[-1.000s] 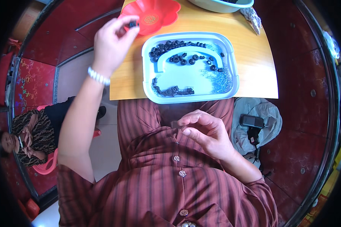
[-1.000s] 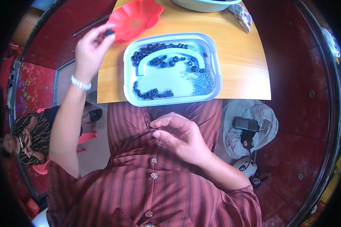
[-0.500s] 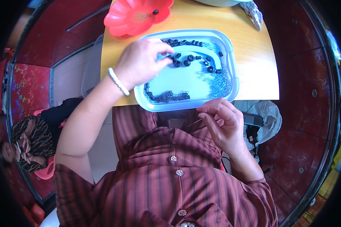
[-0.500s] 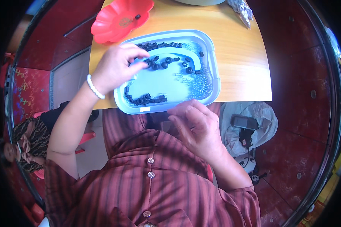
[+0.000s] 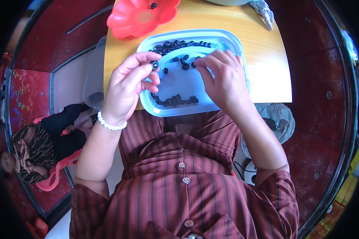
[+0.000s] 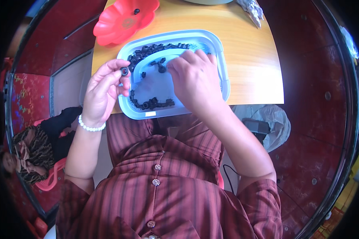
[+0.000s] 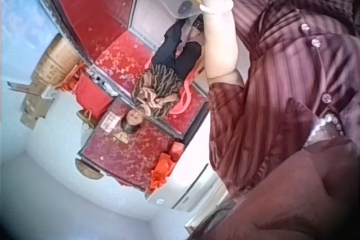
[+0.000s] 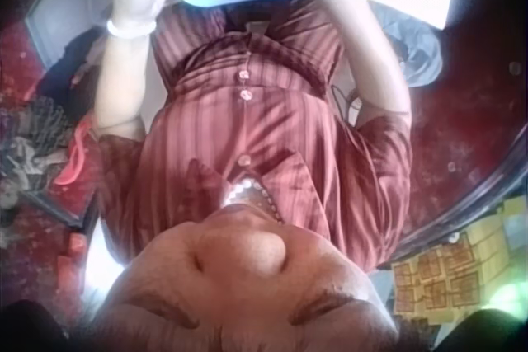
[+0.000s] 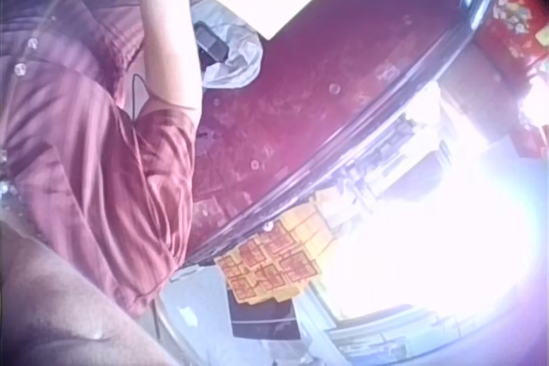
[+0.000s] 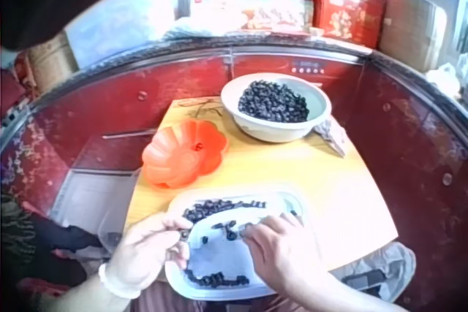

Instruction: The person sorts through small black plastic parts by hand, taking them from a white container and placing some into a red bowl and others into a blue bowl.

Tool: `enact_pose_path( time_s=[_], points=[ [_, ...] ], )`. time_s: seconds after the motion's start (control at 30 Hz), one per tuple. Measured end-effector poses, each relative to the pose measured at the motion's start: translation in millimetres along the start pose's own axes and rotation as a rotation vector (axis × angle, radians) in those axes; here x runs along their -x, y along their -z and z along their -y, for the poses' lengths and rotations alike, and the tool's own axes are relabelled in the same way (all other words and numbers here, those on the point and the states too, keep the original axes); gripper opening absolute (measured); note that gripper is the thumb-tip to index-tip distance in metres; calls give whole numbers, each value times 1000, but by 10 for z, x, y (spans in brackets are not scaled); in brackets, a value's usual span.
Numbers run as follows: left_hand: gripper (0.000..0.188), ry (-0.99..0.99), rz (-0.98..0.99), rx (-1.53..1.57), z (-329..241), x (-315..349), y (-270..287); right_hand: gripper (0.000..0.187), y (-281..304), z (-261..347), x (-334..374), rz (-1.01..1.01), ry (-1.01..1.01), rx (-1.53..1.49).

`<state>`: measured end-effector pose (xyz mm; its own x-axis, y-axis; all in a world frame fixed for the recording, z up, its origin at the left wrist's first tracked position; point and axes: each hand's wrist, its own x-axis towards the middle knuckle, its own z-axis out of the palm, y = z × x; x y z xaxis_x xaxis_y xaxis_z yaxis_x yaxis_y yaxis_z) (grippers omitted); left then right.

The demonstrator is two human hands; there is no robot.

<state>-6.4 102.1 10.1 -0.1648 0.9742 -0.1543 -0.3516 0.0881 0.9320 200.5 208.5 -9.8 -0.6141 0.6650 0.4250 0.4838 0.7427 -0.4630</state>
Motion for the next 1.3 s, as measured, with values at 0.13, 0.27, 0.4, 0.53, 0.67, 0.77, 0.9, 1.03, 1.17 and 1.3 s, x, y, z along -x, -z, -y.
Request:
enact_pose_path(
  time_s=[0.13, 0.27, 0.4, 0.53, 0.67, 0.77, 0.9, 1.03, 1.17, 1.3],
  points=[
    [24, 125, -40, 322, 37, 265, 106, 10, -192, -25, -179, 115, 46, 314],
    [24, 190, -17, 462, 136, 518, 150, 9, -251, 51, -208, 152, 59, 387],
    [25, 162, -18, 482, 230, 615, 73, 8, -150, 93, -114, 96, 27, 245],
    [26, 178, 4, 497, 265, 618, -26, 4, -8, 172, -17, 142, -232, -242],
    [28, 174, -2, 448, 294, 572, -136, 11, 26, 223, 96, 144, -448, -674],
    [27, 154, 12, 381, 324, 503, -177, 11, 76, 321, 180, 154, -551, -964],
    [24, 97, -6, 195, 272, 400, -319, 10, 131, 461, 236, 163, -540, -1118],
    [20, -26, -52, -115, 227, 377, -391, 10, 158, 511, 283, 158, -526, -1122],
    [19, -48, -29, -87, 256, 352, -392, 9, 110, 479, 325, 125, -523, -1158],
    [16, -204, 1, -241, 296, 317, -384, 9, 91, 442, 325, 106, -560, -1295]
  ],
)
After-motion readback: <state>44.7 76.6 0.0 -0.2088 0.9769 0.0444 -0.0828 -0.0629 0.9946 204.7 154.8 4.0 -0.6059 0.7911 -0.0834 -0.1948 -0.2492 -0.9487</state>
